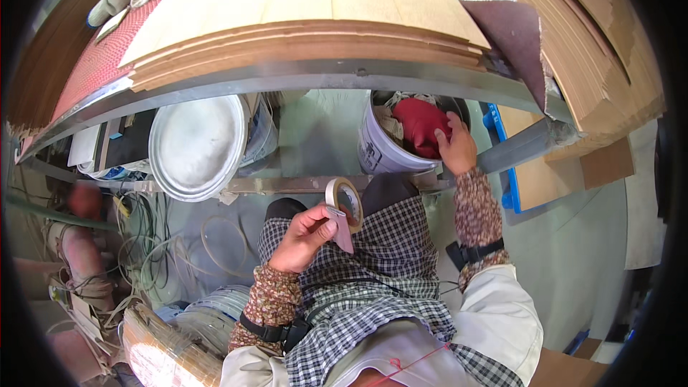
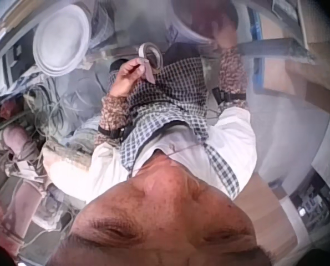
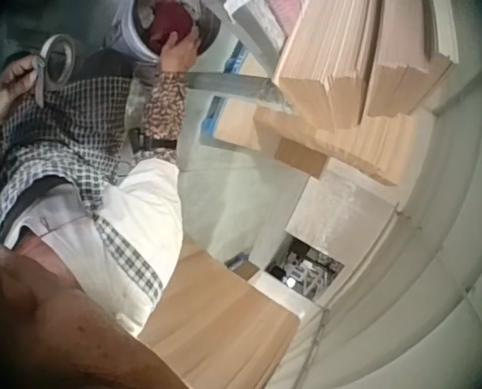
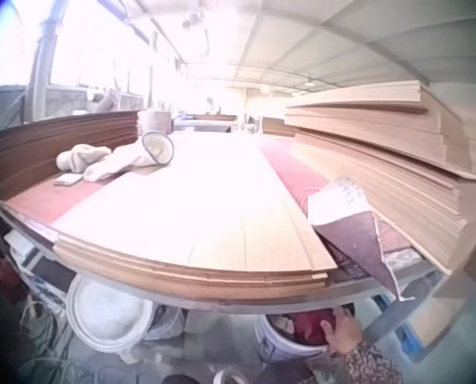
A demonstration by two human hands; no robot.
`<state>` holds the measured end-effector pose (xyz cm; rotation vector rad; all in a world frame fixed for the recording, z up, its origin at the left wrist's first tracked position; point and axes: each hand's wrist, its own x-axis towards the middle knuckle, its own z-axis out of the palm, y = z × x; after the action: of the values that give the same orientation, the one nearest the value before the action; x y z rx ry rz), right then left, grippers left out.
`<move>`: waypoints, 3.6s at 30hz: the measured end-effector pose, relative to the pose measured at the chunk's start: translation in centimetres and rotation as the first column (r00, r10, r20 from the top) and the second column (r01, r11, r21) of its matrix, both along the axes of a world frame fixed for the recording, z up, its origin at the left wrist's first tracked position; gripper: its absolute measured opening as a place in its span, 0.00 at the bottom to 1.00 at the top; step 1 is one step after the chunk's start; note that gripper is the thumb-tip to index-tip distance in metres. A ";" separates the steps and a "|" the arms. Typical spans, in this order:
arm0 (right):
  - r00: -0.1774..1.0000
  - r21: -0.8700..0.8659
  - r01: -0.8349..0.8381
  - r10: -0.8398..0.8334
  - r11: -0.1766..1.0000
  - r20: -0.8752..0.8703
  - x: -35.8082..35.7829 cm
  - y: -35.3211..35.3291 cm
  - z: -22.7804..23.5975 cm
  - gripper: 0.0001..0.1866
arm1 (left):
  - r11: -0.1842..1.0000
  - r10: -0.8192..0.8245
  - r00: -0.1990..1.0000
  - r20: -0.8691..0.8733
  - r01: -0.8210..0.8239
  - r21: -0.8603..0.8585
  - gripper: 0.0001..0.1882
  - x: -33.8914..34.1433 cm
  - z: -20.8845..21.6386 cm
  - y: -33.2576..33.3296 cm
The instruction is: The recorder is applying white tape to the edges of a small rectangular wooden block.
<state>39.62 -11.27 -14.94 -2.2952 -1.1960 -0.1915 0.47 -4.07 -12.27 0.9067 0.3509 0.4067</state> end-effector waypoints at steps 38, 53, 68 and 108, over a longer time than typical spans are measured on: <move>0.838 -0.218 -0.544 0.538 0.810 -0.090 -0.5 14.6 -2.8 0.21 | 0.714 0.427 0.890 0.160 -0.440 0.544 0.11 2.1 2.3 -1.5; -0.214 0.251 -0.941 0.174 0.227 -0.961 -55.0 -3.6 9.7 0.55 | 0.722 0.686 0.704 -0.184 -0.625 0.296 0.13 -16.1 26.8 -8.2; 0.069 -0.080 -0.988 0.089 -0.129 -0.994 -42.6 -10.4 9.6 0.46 | 0.693 0.650 0.576 -0.495 -0.717 0.077 0.08 -12.9 35.8 -10.8; -0.023 -0.339 0.072 -0.339 0.938 -0.941 -33.7 13.2 -6.5 0.16 | 0.919 -0.144 0.730 -0.668 0.348 0.183 0.10 -17.5 25.2 10.5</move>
<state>5.93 1.89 -21.47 -1.8443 0.0019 1.3850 -17.06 6.40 12.93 1.3717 0.8084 -0.1352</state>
